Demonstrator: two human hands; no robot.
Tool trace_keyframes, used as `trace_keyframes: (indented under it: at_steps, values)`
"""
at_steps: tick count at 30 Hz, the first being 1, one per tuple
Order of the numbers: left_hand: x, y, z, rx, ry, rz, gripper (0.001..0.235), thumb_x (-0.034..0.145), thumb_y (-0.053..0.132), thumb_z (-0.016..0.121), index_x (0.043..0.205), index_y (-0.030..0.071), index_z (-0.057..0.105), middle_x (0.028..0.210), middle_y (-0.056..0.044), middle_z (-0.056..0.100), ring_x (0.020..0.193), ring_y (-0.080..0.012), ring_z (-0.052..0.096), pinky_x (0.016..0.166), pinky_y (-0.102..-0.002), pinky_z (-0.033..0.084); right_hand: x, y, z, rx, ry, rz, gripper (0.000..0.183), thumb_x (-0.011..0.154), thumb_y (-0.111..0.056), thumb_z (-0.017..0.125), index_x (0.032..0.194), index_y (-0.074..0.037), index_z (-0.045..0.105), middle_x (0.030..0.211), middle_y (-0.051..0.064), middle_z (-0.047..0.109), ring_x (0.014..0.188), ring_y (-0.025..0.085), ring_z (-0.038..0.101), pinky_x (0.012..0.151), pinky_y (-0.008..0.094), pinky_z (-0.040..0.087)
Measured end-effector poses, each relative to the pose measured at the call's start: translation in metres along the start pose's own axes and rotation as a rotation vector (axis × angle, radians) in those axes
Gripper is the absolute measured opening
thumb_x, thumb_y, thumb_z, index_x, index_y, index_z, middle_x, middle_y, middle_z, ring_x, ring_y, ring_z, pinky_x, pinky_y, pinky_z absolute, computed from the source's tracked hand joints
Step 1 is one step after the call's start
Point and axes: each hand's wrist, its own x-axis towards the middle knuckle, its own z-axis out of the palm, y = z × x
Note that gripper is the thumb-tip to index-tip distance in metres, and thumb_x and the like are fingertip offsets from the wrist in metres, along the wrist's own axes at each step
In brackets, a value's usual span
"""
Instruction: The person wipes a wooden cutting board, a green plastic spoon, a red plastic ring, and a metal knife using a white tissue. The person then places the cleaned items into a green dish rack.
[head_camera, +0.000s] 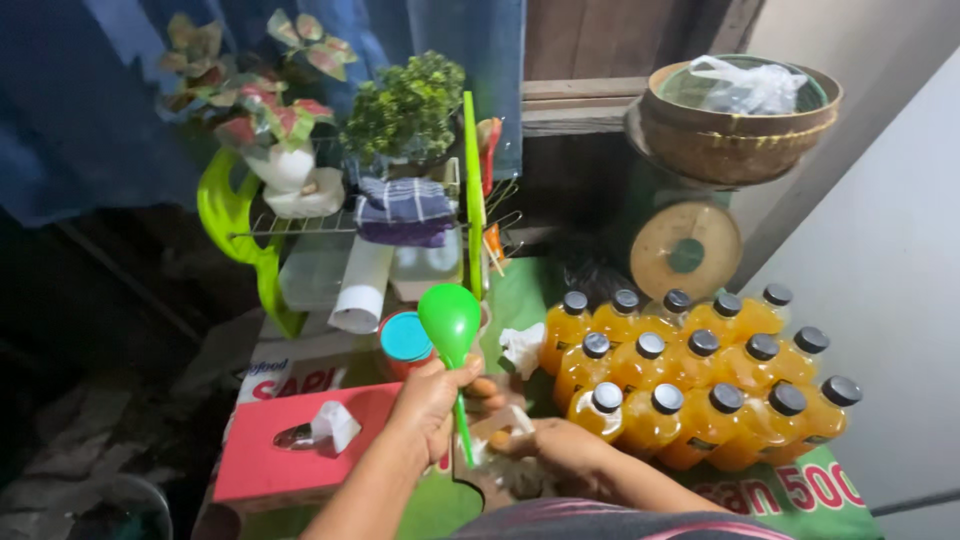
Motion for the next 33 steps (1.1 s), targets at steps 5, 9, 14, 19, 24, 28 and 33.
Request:
trace_keyframes:
  at_steps: [5, 9, 14, 19, 24, 28, 33]
  values:
    - [0.000, 0.015, -0.054, 0.374, -0.009, -0.021, 0.024, 0.098, 0.026, 0.064, 0.116, 0.011, 0.066, 0.068, -0.010, 0.060, 0.042, -0.0162, 0.048, 0.042, -0.033, 0.047, 0.019, -0.013, 0.020, 0.034, 0.335, -0.455, 0.029, 0.104, -0.021, 0.064, 0.127, -0.005, 0.073, 0.091, 0.010, 0.065, 0.074, 0.020, 0.056, 0.064, 0.037, 0.044]
    - [-0.006, 0.016, -0.058, 0.259, -0.112, -0.185, 0.015, 0.098, 0.027, 0.060, 0.112, 0.020, 0.062, 0.062, -0.007, 0.055, 0.039, -0.0129, 0.037, 0.039, -0.029, 0.035, 0.012, -0.034, 0.073, -0.421, 0.538, -0.913, 0.036, 0.091, -0.005, 0.059, 0.125, -0.012, 0.064, 0.106, 0.008, 0.070, 0.088, 0.020, 0.068, 0.078, 0.038, 0.056]
    - [-0.014, 0.038, -0.068, 0.312, -0.362, -0.249, 0.009, 0.101, 0.023, 0.062, 0.103, 0.016, 0.056, 0.058, 0.001, 0.051, 0.037, -0.0073, 0.032, 0.035, -0.025, 0.025, 0.001, -0.057, 0.114, -0.869, 0.759, -1.322, 0.033, 0.084, 0.005, 0.060, 0.115, -0.006, 0.067, 0.125, 0.022, 0.064, 0.112, 0.037, 0.064, 0.093, 0.037, 0.052]
    - [-0.014, 0.043, -0.077, 0.314, -0.465, -0.320, 0.009, 0.099, 0.026, 0.061, 0.105, 0.020, 0.061, 0.051, 0.000, 0.049, 0.033, -0.0081, 0.029, 0.032, -0.024, 0.020, 0.014, -0.072, 0.123, -0.556, 0.913, -1.052, 0.022, 0.093, -0.002, 0.057, 0.111, -0.007, 0.070, 0.113, 0.017, 0.070, 0.102, 0.030, 0.071, 0.090, 0.033, 0.054]
    - [-0.008, 0.027, -0.078, 0.320, -0.410, -0.333, 0.011, 0.096, 0.013, 0.057, 0.105, 0.018, 0.061, 0.054, -0.001, 0.051, 0.035, -0.0087, 0.033, 0.034, -0.026, 0.024, 0.006, -0.058, 0.127, -0.700, 0.656, -1.136, 0.040, 0.079, 0.005, 0.050, 0.110, -0.006, 0.072, 0.119, 0.016, 0.067, 0.101, 0.027, 0.070, 0.085, 0.034, 0.057]
    - [-0.006, 0.025, -0.076, 0.465, -0.405, -0.275, 0.005, 0.097, 0.015, 0.062, 0.099, 0.012, 0.059, 0.052, -0.002, 0.049, 0.033, -0.0097, 0.033, 0.032, -0.028, 0.025, 0.007, -0.067, 0.121, -0.839, 0.667, -1.163, 0.041, 0.076, 0.006, 0.052, 0.111, -0.005, 0.071, 0.119, 0.019, 0.066, 0.103, 0.028, 0.067, 0.087, 0.035, 0.055]
    - [-0.013, 0.021, -0.080, 0.540, -0.399, -0.202, 0.006, 0.094, 0.020, 0.065, 0.099, 0.017, 0.065, 0.049, -0.001, 0.049, 0.030, -0.0092, 0.030, 0.030, -0.028, 0.024, 0.017, -0.094, 0.119, -0.423, 0.829, -0.436, 0.024, 0.102, -0.011, 0.057, 0.120, -0.009, 0.073, 0.108, 0.027, 0.069, 0.096, 0.048, 0.067, 0.077, 0.046, 0.054]
